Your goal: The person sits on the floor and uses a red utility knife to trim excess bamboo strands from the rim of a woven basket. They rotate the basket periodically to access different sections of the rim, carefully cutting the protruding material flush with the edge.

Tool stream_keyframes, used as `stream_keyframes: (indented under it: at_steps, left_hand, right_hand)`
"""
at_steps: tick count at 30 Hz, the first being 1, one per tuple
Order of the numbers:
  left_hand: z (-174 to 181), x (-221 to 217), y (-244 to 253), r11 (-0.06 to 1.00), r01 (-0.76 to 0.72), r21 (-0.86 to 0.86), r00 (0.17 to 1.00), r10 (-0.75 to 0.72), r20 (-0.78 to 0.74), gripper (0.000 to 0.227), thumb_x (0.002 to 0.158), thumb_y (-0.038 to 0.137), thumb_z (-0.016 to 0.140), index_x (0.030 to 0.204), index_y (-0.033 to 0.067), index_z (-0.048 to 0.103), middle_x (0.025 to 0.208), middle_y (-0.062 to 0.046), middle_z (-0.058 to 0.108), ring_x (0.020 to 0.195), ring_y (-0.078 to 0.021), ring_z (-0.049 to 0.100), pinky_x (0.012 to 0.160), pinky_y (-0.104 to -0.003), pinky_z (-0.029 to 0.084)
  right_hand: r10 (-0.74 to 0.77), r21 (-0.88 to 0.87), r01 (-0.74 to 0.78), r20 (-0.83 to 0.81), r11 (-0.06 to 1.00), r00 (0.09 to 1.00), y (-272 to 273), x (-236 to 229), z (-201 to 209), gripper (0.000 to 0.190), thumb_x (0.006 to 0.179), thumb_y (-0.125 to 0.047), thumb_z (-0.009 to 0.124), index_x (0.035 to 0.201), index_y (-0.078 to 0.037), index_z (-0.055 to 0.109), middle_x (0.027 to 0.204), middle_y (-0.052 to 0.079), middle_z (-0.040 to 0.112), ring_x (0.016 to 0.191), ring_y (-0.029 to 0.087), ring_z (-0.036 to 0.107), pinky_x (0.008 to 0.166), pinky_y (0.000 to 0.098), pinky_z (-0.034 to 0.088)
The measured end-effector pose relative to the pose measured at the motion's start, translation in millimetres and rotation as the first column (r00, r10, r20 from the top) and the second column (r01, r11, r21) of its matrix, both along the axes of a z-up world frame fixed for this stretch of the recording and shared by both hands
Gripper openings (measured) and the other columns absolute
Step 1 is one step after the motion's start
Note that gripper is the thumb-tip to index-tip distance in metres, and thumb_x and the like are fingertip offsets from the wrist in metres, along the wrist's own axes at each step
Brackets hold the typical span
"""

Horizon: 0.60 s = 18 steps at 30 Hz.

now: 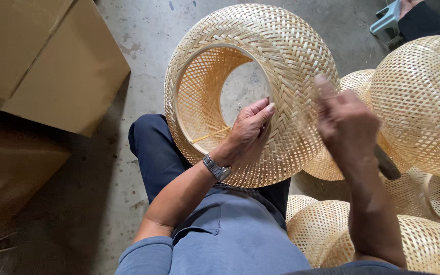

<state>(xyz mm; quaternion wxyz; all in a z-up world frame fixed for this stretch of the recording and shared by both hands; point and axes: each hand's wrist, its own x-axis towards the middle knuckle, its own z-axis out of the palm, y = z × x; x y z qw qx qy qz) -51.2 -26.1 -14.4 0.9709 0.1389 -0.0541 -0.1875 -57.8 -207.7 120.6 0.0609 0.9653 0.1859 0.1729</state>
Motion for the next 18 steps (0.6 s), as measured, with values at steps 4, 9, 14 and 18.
stream_keyframes:
  at_steps: [4,9,14,18]
  left_hand:
    - [-0.1,1.8,0.2,1.000,-0.013,-0.026,0.999,0.014,0.034,0.042,0.111,0.008,0.048,0.148,-0.0115,0.043,0.136,-0.019,0.062,0.120,-0.0214,0.064,0.106,-0.035,0.053]
    - [1.7,3.0,1.1,0.999,-0.043,-0.001,0.998,0.043,0.039,0.046,0.111,0.006,0.047,0.153,-0.0083,0.037,0.141,-0.019,0.057,0.124,-0.0216,0.061,0.109,-0.036,0.051]
    - [1.7,0.2,3.9,1.000,-0.021,0.001,0.999,0.021,0.044,0.046,0.111,0.007,0.047,0.154,-0.0086,0.038,0.141,-0.018,0.058,0.124,-0.0207,0.061,0.109,-0.036,0.051]
    - [5.8,0.0,5.4,1.000,-0.008,0.027,0.999,0.007,0.052,0.046,0.111,0.008,0.047,0.154,-0.0075,0.038,0.142,-0.018,0.058,0.123,-0.0203,0.062,0.108,-0.036,0.052]
  right_hand:
    - [-0.086,0.205,0.066,0.087,0.976,0.993,-28.5,3.7,4.9,0.032,0.118,-0.024,0.067,0.149,-0.015,0.068,0.074,0.003,0.058,0.055,0.014,0.044,0.047,0.0323,0.037]
    - [-0.076,0.450,0.140,-0.159,0.882,0.984,-26.6,-5.7,4.3,0.031,0.114,-0.027,0.062,0.141,-0.015,0.070,0.072,0.004,0.059,0.055,0.014,0.045,0.047,0.0335,0.039]
    - [-0.031,0.297,0.121,-0.289,0.947,0.957,-15.7,-13.6,7.6,0.043,0.107,-0.035,0.059,0.146,-0.019,0.064,0.078,0.007,0.066,0.055,0.016,0.054,0.051,0.0350,0.048]
    - [0.022,0.211,0.061,-0.370,0.976,0.929,-7.7,-15.3,6.9,0.053,0.104,-0.039,0.057,0.153,-0.022,0.052,0.093,0.010,0.073,0.063,0.019,0.063,0.060,0.0343,0.057]
